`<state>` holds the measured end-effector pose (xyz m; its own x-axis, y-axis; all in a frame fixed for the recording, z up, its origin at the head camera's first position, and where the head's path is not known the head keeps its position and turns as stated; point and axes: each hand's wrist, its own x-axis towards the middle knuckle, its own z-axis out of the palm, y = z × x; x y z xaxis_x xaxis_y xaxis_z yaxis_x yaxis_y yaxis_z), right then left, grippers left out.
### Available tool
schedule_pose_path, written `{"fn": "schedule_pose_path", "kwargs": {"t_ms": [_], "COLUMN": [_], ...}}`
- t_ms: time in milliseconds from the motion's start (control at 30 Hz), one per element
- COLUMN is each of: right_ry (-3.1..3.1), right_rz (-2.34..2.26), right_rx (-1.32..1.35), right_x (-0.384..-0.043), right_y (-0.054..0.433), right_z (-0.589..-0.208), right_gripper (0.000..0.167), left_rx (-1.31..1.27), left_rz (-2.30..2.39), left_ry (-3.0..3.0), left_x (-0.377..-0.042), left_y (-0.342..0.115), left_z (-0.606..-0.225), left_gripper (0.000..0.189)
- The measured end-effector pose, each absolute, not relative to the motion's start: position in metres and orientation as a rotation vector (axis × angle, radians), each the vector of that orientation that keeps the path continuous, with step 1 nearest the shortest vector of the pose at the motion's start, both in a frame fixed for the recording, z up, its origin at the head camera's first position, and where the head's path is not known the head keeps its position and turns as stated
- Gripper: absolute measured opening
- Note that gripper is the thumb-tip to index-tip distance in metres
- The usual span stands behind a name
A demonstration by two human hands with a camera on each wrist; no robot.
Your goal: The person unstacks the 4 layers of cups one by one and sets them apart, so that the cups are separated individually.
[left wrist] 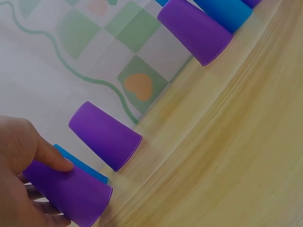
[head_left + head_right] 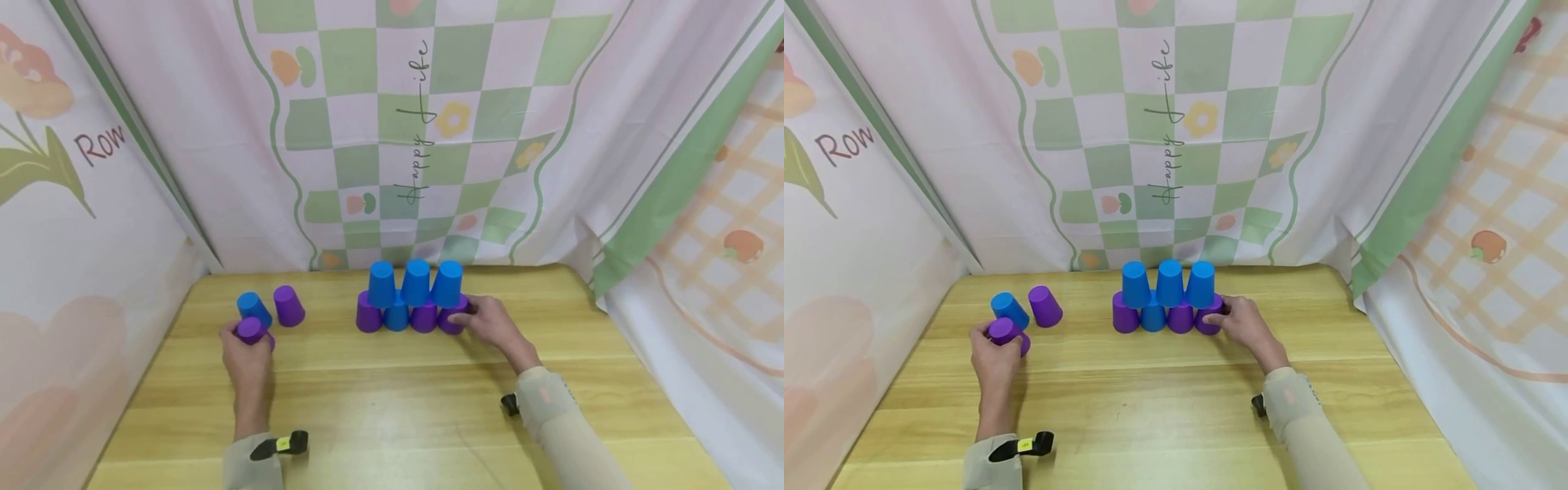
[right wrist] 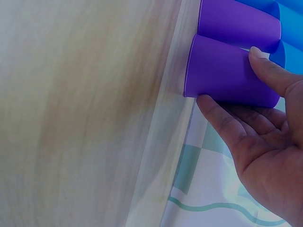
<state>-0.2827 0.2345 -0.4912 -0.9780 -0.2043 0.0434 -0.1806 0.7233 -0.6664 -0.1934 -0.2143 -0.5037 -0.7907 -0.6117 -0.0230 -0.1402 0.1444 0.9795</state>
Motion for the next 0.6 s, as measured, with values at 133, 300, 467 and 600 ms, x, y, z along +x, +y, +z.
{"fn": "schedule_pose_path", "kwargs": {"t_ms": [133,300,467,600], "right_ry": [2.883,2.883,2.885,2.886], "right_rz": [-1.112,-1.114,-1.107,-1.106], "right_rx": [-0.323,-0.325,-0.314,-0.323], "right_x": [-0.2818,-0.2814,-0.2814,-0.2820], "right_y": [0.2341,0.2338,0.2336,0.2335], "right_z": [-0.4904,-0.4901,-0.4899,-0.4898], "right_gripper": [0.036,0.035,0.035,0.034], "left_rx": [0.728,0.727,0.727,0.738], "left_rz": [-1.712,-1.717,-1.721,-1.730], "left_ry": [-2.039,-2.030,-2.030,-2.031], "left_x": [-0.1934,-0.1940,-0.1943,-0.1949], "left_y": [-0.2145,-0.2146,-0.2148,-0.2155], "left_z": [-0.5048,-0.5052,-0.5053,-0.5051], "left_gripper": [0.066,0.064,0.064,0.065]}}
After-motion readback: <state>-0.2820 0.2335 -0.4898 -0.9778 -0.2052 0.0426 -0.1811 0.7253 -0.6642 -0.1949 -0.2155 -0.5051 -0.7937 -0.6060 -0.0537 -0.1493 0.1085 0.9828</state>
